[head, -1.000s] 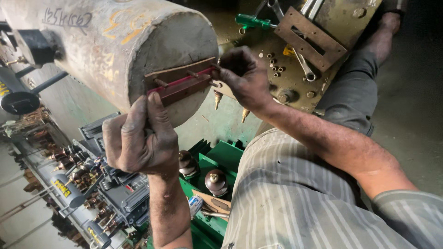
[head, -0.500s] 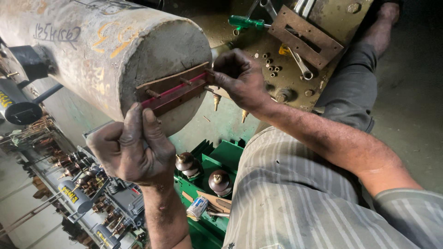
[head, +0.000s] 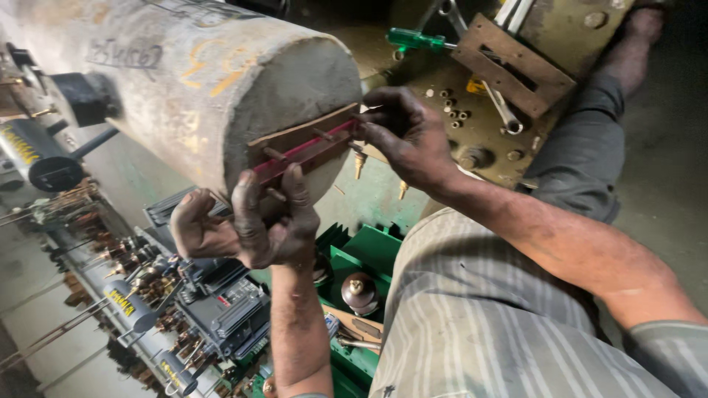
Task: The person sits on the workshop floor and fits a red rubber gasket strip into a slot on the end of a cylindrical metal tank. They press the strip into place, fit a wooden board over it, then align and press a metal mounting plate against the tank end by hand.
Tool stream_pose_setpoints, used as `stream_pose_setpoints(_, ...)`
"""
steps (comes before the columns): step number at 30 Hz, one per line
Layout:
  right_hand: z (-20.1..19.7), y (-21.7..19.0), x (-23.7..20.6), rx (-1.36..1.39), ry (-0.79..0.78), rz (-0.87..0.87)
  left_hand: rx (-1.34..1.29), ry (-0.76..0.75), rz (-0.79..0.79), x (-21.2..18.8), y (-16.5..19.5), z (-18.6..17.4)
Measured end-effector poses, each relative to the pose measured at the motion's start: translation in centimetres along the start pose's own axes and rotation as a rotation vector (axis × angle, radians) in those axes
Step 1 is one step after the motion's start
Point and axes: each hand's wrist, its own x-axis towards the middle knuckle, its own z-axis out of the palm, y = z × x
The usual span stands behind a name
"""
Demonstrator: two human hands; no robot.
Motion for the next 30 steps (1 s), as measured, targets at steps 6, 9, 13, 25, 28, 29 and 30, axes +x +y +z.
stream_pose_setpoints(6, 0.7, 1.2, 0.1, 0.123, -0.024, 0.032, -0.050, -0.021, -0.050, -1.0, -0.6, -0.9)
stream_pose_setpoints(9, 0.7, 1.3, 0.2, 0.183, -0.054, 0.017, 0.050, 0.000, 0.067, -0.5, 0.0, -1.1)
stream_pose_setpoints(13, 0.7, 1.1, 0.2, 0.190, -0.064, 0.069, -0.214, 0.115, -0.523, 0.5, 0.5, -0.6)
stream_pose_setpoints(25, 1.0, -0.1, 0.7, 0.092, -0.070, 0.026, -0.047, 0.026, -0.037, -0.9, -1.4, 0.0)
stream_pose_setpoints(28, 1.2, -0.1, 0.8, 0.085, -0.064, 0.059, -0.029, 0.032, -0.072, -1.5, -2.1, -0.1)
stream_pose_setpoints(29, 1.1, -0.1, 0.8, 0.124, -0.065, 0.057, -0.027, 0.033, -0.088, -1.6, -2.2, 0.0)
stream_pose_setpoints(30, 1.1, 0.0, 1.0, 0.163, -0.066, 0.057, -0.031, 0.033, -0.076, -1.6, -2.3, 0.0)
